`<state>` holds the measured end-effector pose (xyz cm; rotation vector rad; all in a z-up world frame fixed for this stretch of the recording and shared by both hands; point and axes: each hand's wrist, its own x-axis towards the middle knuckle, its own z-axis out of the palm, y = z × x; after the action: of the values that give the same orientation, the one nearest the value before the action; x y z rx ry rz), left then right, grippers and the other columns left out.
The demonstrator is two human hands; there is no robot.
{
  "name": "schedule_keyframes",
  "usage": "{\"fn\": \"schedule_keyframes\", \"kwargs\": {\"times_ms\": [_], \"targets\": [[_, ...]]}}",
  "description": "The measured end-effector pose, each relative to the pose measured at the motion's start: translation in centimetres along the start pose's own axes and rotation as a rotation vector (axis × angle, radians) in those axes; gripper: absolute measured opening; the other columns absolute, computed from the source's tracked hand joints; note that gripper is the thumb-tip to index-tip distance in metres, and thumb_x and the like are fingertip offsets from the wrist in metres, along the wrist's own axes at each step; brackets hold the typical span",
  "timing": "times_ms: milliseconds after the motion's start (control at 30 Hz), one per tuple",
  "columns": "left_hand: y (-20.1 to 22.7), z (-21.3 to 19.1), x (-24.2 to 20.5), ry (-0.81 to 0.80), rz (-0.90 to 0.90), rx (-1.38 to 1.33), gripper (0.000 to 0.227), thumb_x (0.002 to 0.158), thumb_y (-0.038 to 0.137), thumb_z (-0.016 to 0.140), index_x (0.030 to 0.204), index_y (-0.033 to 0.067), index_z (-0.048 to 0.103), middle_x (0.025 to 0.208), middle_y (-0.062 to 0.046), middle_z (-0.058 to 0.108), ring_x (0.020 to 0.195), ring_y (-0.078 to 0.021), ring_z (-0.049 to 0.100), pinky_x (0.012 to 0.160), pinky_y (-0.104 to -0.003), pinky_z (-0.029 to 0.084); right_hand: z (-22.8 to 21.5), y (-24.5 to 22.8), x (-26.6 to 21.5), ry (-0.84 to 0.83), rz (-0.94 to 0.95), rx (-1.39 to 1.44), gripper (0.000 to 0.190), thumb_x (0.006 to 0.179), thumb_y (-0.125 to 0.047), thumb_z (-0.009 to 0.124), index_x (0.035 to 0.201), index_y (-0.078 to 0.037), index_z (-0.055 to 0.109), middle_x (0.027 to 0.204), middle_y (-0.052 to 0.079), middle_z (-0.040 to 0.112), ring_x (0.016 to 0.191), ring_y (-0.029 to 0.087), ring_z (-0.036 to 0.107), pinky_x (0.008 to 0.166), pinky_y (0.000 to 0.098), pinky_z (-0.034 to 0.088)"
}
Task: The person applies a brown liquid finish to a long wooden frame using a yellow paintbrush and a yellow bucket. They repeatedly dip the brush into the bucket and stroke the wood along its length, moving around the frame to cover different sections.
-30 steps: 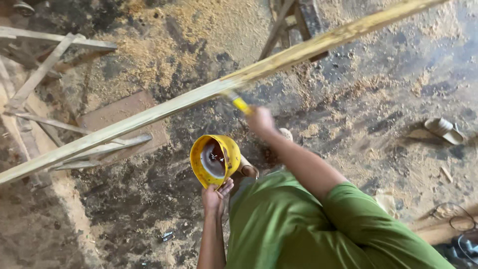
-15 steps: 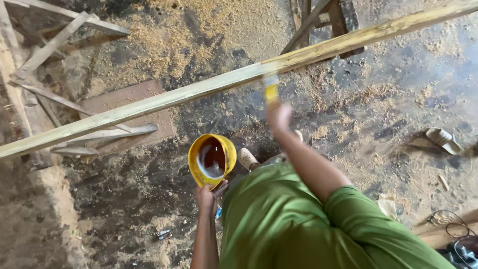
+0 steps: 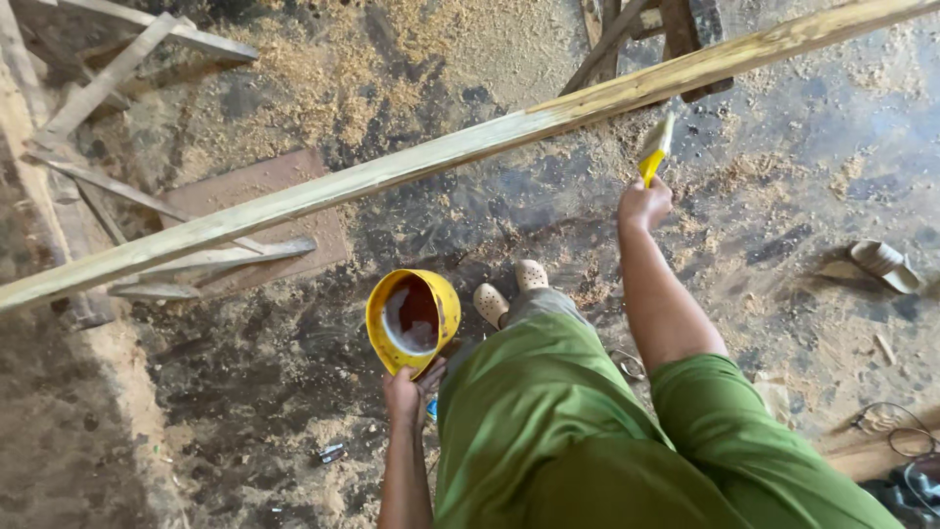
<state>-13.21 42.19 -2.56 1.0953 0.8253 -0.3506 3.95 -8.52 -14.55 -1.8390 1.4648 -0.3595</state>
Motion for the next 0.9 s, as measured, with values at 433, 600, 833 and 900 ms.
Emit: {"fn": "schedule_keyframes", "kwargs": {"times_ms": [433, 600, 833, 900], "targets": [[-0.3, 3.5, -0.3, -0.061, 0.021, -0.022, 0.044, 0.086, 0.000, 0.037, 0.123, -0.0186, 0.051, 0.105, -0.034, 0.069, 0.093, -0.0472, 0.072, 0.084, -0.055, 0.064, 5.8, -4.4, -17.3, -0.537, -0.873, -0.662, 0.027, 0.093, -0.021, 0.062, 0.112, -0.003, 0.071, 0.070, 0.006, 0.068, 0.052, 0.011, 0.063, 0.043, 0.0277, 0.051], [-0.5, 4.4, -1.2, -0.030, 0.032, -0.041, 0.044, 0.086, 0.000, 0.037, 0.126, -0.0137, 0.050, 0.106, -0.032, 0.068, 0.092, -0.0464, 0.072, 0.083, -0.056, 0.063, -2.7, -4.3, -5.0, -0.287, -0.331, -0.390, 0.031, 0.108, -0.033, 0.057, 0.109, -0.005, 0.072, 0.088, 0.006, 0.070, 0.063, 0.012, 0.059, 0.054, 0.0285, 0.051], [-1.0, 4.0, 0.2, 0.008, 0.009, -0.058, 0.040, 0.090, 0.002, 0.036, 0.125, -0.0129, 0.049, 0.106, -0.032, 0.068, 0.091, -0.0470, 0.072, 0.082, -0.057, 0.063, -0.3, -4.2, -6.0, -0.264, -0.328, -0.137, 0.026, 0.097, -0.028, 0.062, 0.107, -0.007, 0.073, 0.088, 0.012, 0.071, 0.069, 0.023, 0.065, 0.060, 0.0365, 0.053], [-0.7, 3.0, 0.7, -0.006, 0.010, -0.056, 0.040, 0.089, 0.002, 0.036, 0.125, -0.0120, 0.048, 0.105, -0.032, 0.067, 0.091, -0.0468, 0.072, 0.082, -0.056, 0.063, 2.2, -5.2, -12.4, -0.431, -0.480, -0.271, 0.026, 0.094, -0.028, 0.064, 0.104, -0.007, 0.073, 0.086, 0.014, 0.071, 0.070, 0.027, 0.067, 0.062, 0.0400, 0.055]]}}
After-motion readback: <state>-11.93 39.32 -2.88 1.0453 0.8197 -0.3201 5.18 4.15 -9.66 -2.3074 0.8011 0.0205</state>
